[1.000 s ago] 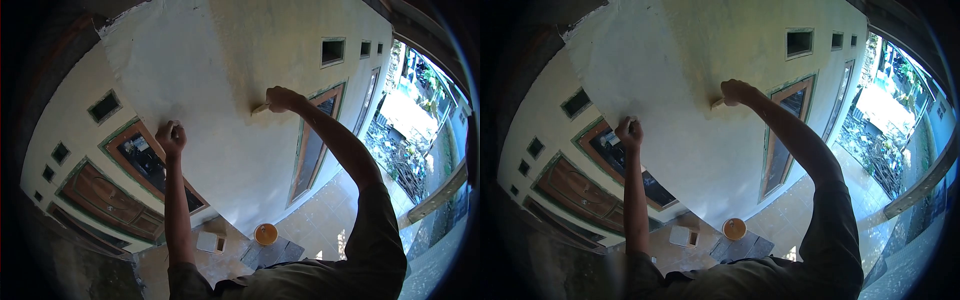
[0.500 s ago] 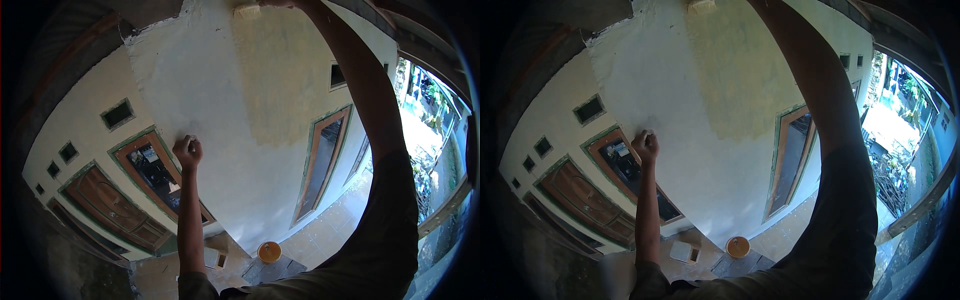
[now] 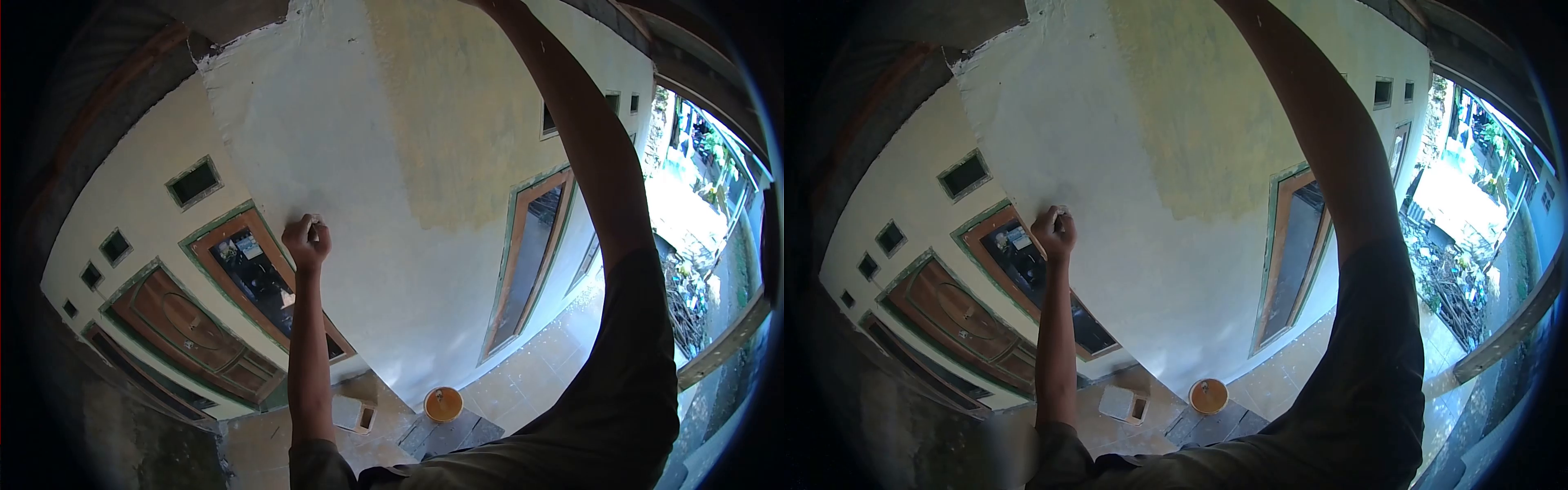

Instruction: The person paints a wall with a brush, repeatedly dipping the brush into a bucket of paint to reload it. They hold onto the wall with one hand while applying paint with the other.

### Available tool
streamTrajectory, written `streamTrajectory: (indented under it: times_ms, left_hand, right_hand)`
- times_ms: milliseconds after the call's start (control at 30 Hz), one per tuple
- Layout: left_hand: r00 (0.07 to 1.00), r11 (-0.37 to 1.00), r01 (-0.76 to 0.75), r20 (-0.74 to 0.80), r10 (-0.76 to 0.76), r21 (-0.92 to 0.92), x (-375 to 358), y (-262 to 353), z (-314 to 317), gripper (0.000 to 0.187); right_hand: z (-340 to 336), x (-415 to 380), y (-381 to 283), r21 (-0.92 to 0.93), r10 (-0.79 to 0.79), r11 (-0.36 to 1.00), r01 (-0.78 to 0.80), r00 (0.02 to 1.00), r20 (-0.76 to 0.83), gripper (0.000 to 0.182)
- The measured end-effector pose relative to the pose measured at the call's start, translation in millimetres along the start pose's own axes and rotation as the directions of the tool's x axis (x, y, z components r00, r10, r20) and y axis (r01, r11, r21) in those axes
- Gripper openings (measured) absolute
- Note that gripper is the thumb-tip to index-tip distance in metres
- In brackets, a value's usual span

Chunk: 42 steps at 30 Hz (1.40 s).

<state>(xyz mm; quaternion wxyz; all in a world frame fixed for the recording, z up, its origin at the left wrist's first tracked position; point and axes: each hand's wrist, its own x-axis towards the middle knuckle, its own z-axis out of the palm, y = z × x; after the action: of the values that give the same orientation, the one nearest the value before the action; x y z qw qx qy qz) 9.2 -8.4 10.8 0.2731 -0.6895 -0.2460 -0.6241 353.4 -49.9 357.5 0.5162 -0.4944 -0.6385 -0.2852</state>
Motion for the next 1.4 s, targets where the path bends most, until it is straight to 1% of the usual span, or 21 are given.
streamTrajectory:
  times_ms: [67, 133, 167, 233, 267, 300, 333, 400, 533, 600, 767, 833, 867, 933, 1000, 1067, 1100, 1133, 1167, 1300, 1400]
  left_hand:
    - [1.0, 1.0, 0.011, 0.006, -0.011, 0.002, 0.1, 0.6, -0.2, 0.009]
    - [1.0, 1.0, 0.025, 0.012, -0.025, 0.005, -1.0, 0.5, -0.4, 0.009]
    - [1.0, 1.0, 0.018, -0.001, -0.018, -0.013, -0.7, 0.1, 0.3, 0.009]
    - [1.0, 0.999, 0.014, -0.011, -0.014, -0.033, -1.8, -0.7, 1.7, 0.009]
    - [0.999, 0.999, 0.033, -0.002, -0.033, -0.035, -2.7, -1.5, 1.6, 0.01]
    - [0.999, 0.998, 0.053, 0.007, -0.053, -0.037, -3.8, -2.3, 1.3, 0.01]
    - [0.998, 0.997, 0.059, 0.011, -0.059, -0.04, -4.6, -3.8, 1.1, 0.01]
    - [0.997, 0.998, 0.065, 0.041, -0.065, 0.003, -6.7, -6.3, 0.6, 0.01]
    - [0.995, 0.994, 0.099, 0.001, -0.099, -0.055, -6.8, -5.1, 3.5, 0.009]
    - [0.996, 0.995, 0.092, -0.009, -0.092, -0.049, -7.3, -5.5, 4.3, 0.009]
    - [0.997, 0.996, 0.071, 0.001, -0.071, -0.052, -2.8, -1.1, 2.1, 0.009]
    - [0.998, 0.996, 0.064, 0.01, -0.064, -0.056, -2.1, 0.5, 0.7, 0.009]
    - [0.998, 0.998, 0.055, 0.013, -0.055, -0.038, -2.1, 0.1, 0.5, 0.009]
    - [0.999, 0.999, 0.043, 0.011, -0.043, -0.021, -1.2, -1.1, 0.5, 0.009]
    - [0.999, 1.0, 0.016, 0.029, -0.017, 0.023, -0.1, 0.9, -1.6, 0.009]
    - [1.0, 1.0, 0.017, 0.006, -0.017, 0.009, -3.4, -2.6, 1.3, 0.01]
    - [1.0, 1.0, 0.016, -0.013, -0.016, -0.004, -3.4, -4.0, 3.5, 0.01]
    - [1.0, 1.0, 0.013, -0.015, -0.013, -0.007, -2.8, -3.0, 3.4, 0.01]
    - [1.0, 1.0, 0.015, -0.009, -0.015, 0.0, -3.1, -1.7, 2.6, 0.009]
    - [1.0, 1.0, 0.003, -0.024, -0.003, 0.005, -2.2, -0.5, 2.9, 0.009]
    - [1.0, 1.0, 0.012, -0.004, -0.011, 0.021, -3.4, -1.0, 2.7, 0.01]
  right_hand:
    - [10.8, -8.4, 8.9, 0.031, 0.067, 0.997, -0.065, 0.997, -0.043, 0.039]
    - [19.1, -15.6, 18.6, -0.025, -0.093, 0.996, 0.091, 0.991, -0.095, 0.037]
    - [19.6, -21.4, 19.4, -0.024, -0.089, 0.996, 0.087, 0.992, -0.092, 0.037]
    - [14.8, -41.1, 11.1, -0.063, 0.137, 0.99, -0.125, 0.961, 0.239, 0.039]
    - [28.0, -50.1, 27.0, -0.066, 0.14, 0.99, -0.127, 0.96, 0.243, 0.039]
    - [52.9, -66.2, 55.9, -0.062, -0.103, 0.992, 0.11, 0.988, 0.113, 0.029]
    - [68.6, -77.2, 73.1, -0.088, -0.343, 0.936, 0.341, 0.939, -0.014, 0.021]
    - [66.0, -134.5, 52.4, -0.042, -0.165, 0.985, 0.167, 0.985, 0.059, 0.018]
    - [69.1, -240.2, 50.9, -0.014, 0.011, 1.0, -0.006, 0.944, 0.329, 0.022]
    - [70.6, -290.2, 51.8, 0.017, 0.008, 1.0, -0.016, 0.908, 0.418, 0.024]
    - [73.7, -363.0, 57.9, -0.127, 0.076, 0.992, 0.008, 0.761, 0.644, 0.027]
    - [67.4, -361.0, 55.7, -0.196, 0.136, 0.979, 0.063, 0.514, 0.847, 0.029]
    - [66.1, -357.7, 56.1, -0.197, 0.138, 0.979, 0.06, 0.515, 0.846, 0.029]
    - [66.9, -340.2, 62.6, -0.274, 0.222, 0.954, 0.118, 0.332, 0.917, 0.03]
    - [74.9, -320.6, 81.6, -0.265, 0.229, 0.959, 0.105, 0.27, 0.935, 0.034]
    - [71.9, -286.8, 96.1, -0.228, 0.189, 0.97, 0.085, 0.324, 0.927, 0.04]
    - [68.6, -265.2, 102.4, -0.217, 0.163, 0.972, 0.088, 0.413, 0.896, 0.039]
    - [74.9, -240.0, 120.5, -0.243, 0.208, 0.969, 0.038, 0.405, 0.89, 0.038]
    - [45.0, -205.5, 87.9, -0.291, 0.262, 0.957, 0.016, 0.384, 0.885, 0.039]
    - [0.9, -101.6, 74.3, -0.27, 0.211, 0.963, -0.011, 0.657, 0.724, 0.038]
    - [-53.3, -48.1, 30.7, -0.188, 0.221, 0.973, -0.134, 0.779, 0.587, 0.041]
